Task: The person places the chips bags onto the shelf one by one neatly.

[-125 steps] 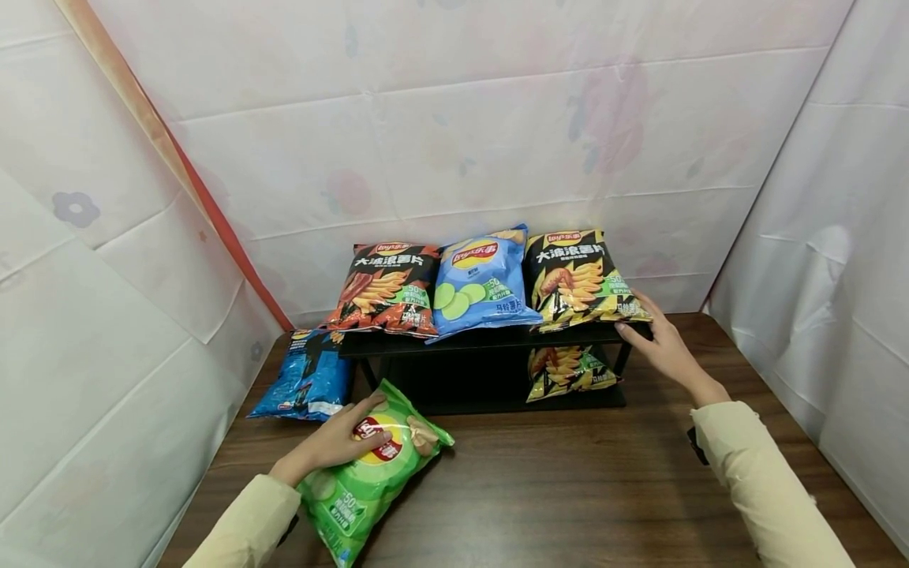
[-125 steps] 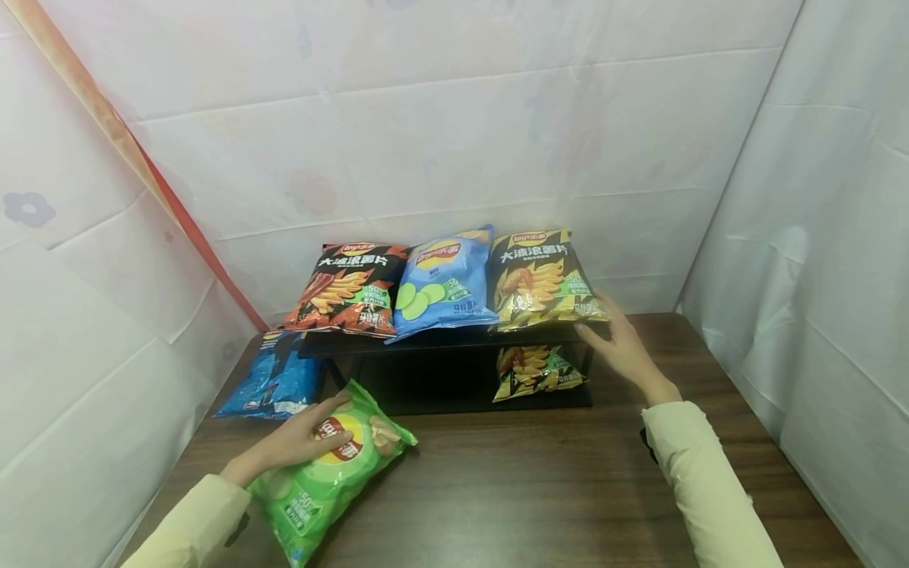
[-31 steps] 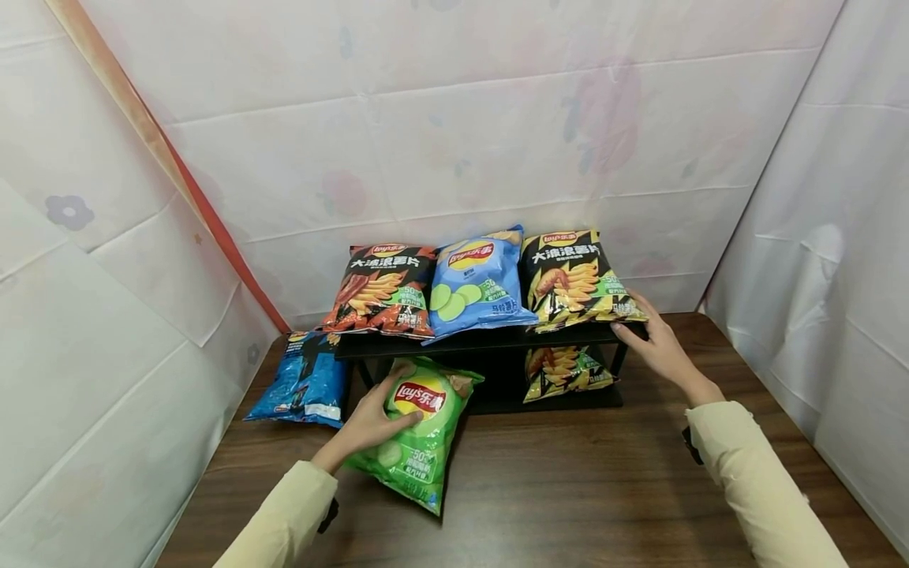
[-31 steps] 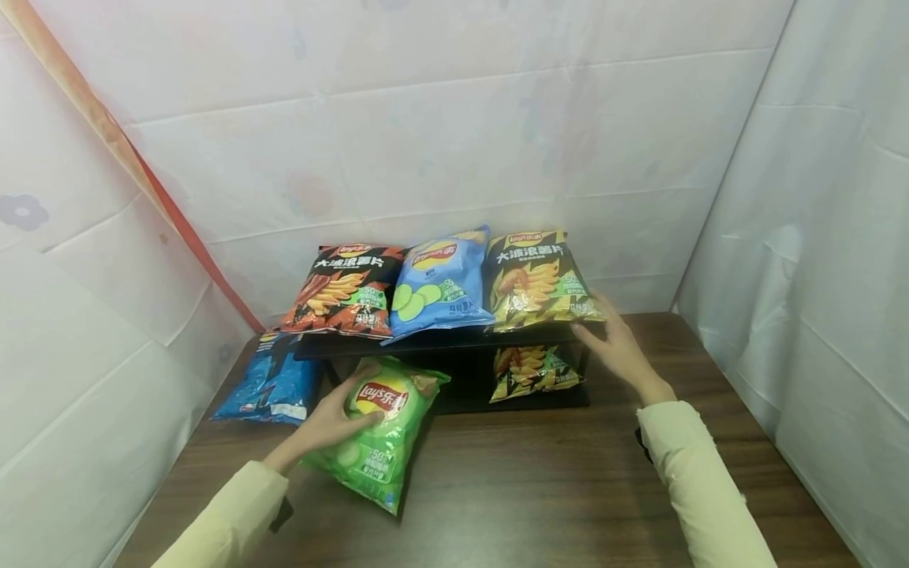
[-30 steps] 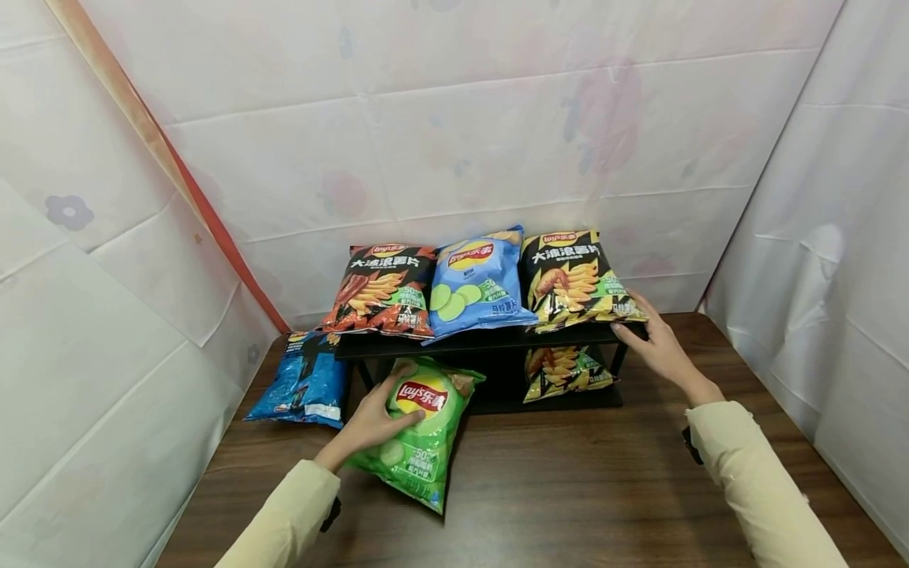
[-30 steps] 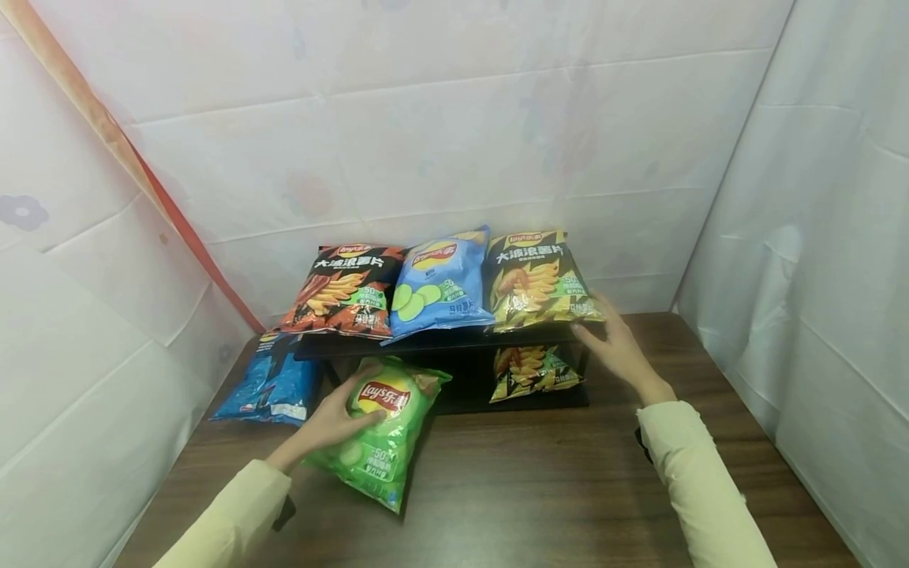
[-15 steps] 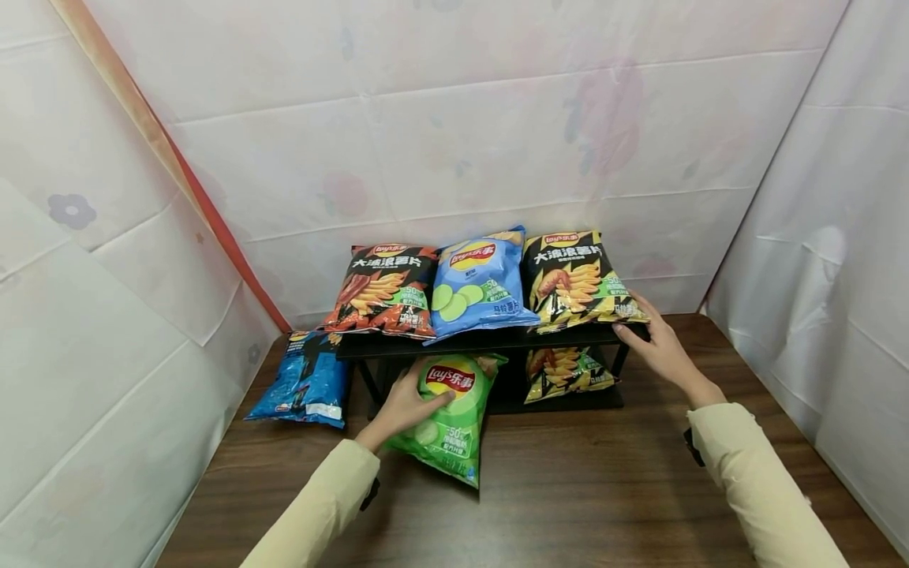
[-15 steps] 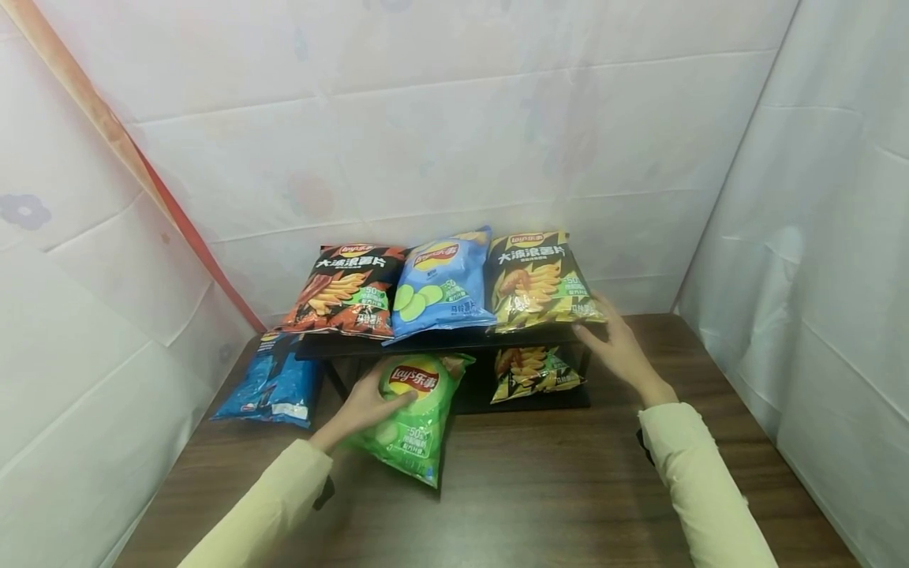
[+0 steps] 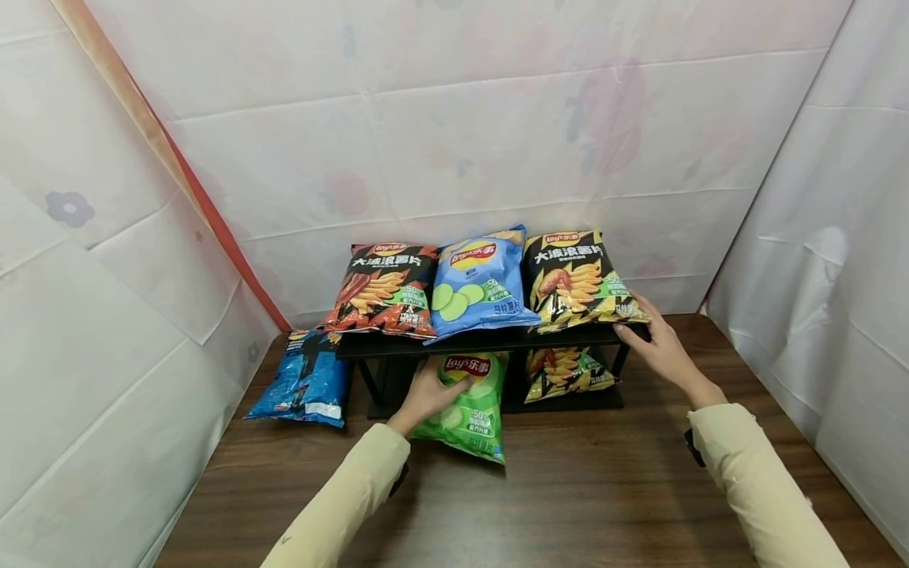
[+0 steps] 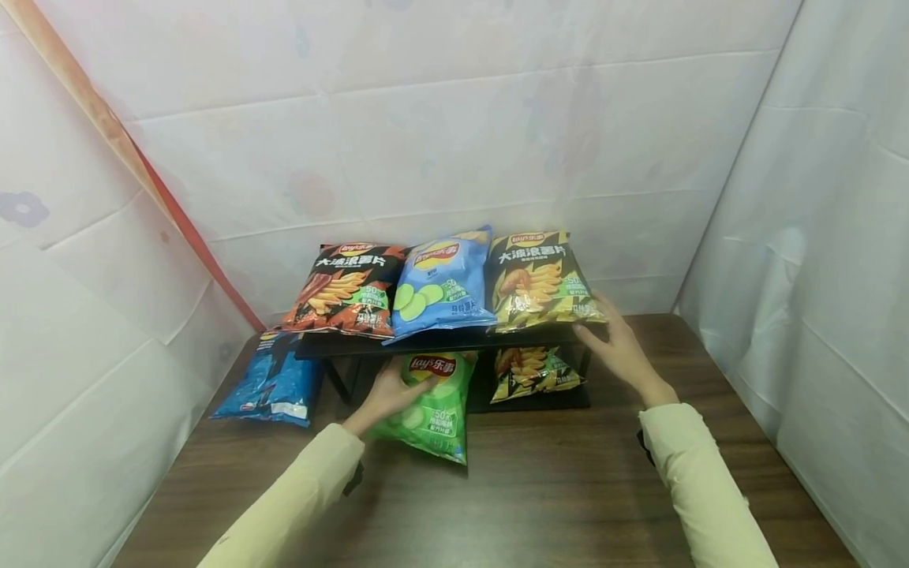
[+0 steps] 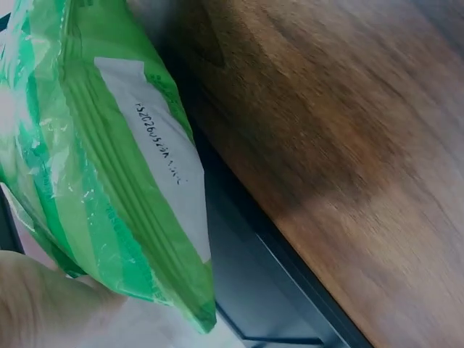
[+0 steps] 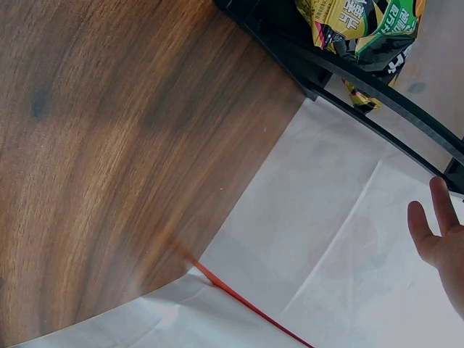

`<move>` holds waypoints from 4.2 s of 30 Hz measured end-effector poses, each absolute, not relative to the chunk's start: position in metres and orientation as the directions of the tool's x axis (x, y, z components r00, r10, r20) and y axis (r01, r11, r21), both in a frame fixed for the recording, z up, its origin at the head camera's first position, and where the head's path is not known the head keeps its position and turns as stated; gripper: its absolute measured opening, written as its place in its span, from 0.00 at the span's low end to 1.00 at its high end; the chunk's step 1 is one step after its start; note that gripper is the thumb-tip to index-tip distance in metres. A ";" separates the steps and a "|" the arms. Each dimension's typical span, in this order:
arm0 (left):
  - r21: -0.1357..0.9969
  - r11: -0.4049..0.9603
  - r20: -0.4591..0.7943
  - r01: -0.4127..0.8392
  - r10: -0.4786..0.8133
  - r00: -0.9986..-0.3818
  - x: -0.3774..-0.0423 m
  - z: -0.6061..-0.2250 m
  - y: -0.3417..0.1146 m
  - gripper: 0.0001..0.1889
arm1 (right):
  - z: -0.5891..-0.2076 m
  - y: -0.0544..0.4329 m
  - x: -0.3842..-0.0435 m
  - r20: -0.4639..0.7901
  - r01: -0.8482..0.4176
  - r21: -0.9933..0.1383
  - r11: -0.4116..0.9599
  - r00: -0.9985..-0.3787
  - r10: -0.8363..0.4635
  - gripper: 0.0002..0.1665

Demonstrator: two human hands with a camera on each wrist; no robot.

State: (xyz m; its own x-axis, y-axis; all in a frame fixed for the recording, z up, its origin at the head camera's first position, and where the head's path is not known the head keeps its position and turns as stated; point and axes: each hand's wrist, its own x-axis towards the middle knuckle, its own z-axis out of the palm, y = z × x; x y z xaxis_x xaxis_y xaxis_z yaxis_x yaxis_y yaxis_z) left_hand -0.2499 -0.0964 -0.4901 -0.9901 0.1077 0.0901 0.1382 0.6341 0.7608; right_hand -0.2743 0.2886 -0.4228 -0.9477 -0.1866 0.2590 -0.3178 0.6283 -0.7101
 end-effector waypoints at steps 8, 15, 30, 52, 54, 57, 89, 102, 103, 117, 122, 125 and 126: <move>0.768 0.636 0.058 0.077 0.050 -0.997 -0.256 -0.493 -0.085 0.44 | -0.422 0.288 -0.274 0.258 -0.314 -0.714 0.626 -0.949 -0.181 0.41; 0.759 0.649 0.049 0.048 0.017 -0.999 -0.253 -0.488 -0.072 0.44 | -0.422 0.289 -0.274 0.260 -0.318 -0.715 0.623 -0.948 -0.186 0.42; 0.634 0.735 0.143 0.242 0.195 -0.970 -0.231 -0.494 -0.092 0.42 | -0.424 0.289 -0.275 0.268 -0.321 -0.707 0.630 -0.946 -0.181 0.41; 0.620 0.704 0.098 0.346 0.368 -0.925 -0.216 -0.519 -0.102 0.39 | -0.423 0.288 -0.274 0.270 -0.319 -0.706 0.632 -0.947 -0.176 0.41; 0.627 0.701 0.098 0.341 0.363 -0.927 -0.218 -0.520 -0.100 0.39 | -0.423 0.287 -0.274 0.273 -0.324 -0.708 0.627 -0.945 -0.179 0.41; 0.628 0.700 0.108 0.341 0.356 -0.928 -0.221 -0.521 -0.097 0.39 | -0.422 0.287 -0.273 0.277 -0.328 -0.713 0.620 -0.944 -0.181 0.41; 0.667 0.672 0.087 0.323 0.360 -0.929 -0.257 -0.522 -0.070 0.40 | -0.422 0.286 -0.273 0.314 -0.360 -0.703 0.613 -0.931 -0.187 0.40; 0.658 0.692 0.040 0.297 0.361 -0.932 -0.261 -0.519 -0.065 0.41 | -0.425 0.289 -0.274 0.329 -0.377 -0.701 0.606 -0.924 -0.195 0.40; 0.656 0.694 0.041 0.297 0.360 -0.932 -0.261 -0.519 -0.066 0.41 | -0.425 0.289 -0.275 0.327 -0.376 -0.701 0.606 -0.925 -0.195 0.40; 0.495 0.774 0.151 0.395 0.371 -0.916 -0.245 -0.518 -0.072 0.39 | -0.424 0.288 -0.275 0.320 -0.374 -0.713 0.592 -0.926 -0.199 0.40; 0.458 0.791 0.151 0.405 0.379 -0.913 -0.245 -0.517 -0.073 0.37 | -0.425 0.288 -0.275 0.326 -0.380 -0.710 0.592 -0.924 -0.201 0.40; 0.465 0.788 0.158 0.404 0.376 -0.913 -0.247 -0.516 -0.073 0.36 | -0.426 0.288 -0.275 0.333 -0.385 -0.707 0.593 -0.921 -0.202 0.40; 0.466 0.787 0.162 0.405 0.374 -0.913 -0.247 -0.516 -0.073 0.36 | -0.427 0.289 -0.275 0.335 -0.388 -0.706 0.592 -0.920 -0.202 0.40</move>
State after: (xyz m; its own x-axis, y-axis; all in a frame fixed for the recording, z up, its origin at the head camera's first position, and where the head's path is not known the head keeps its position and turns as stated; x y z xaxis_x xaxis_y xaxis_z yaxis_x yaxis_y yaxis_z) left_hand -0.2472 -0.0735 -0.5162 -0.9132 0.3740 0.1619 0.4048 0.7865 0.4663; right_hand -0.2755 0.2885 -0.4267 -0.9201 -0.2023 0.3354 -0.3877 0.5924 -0.7063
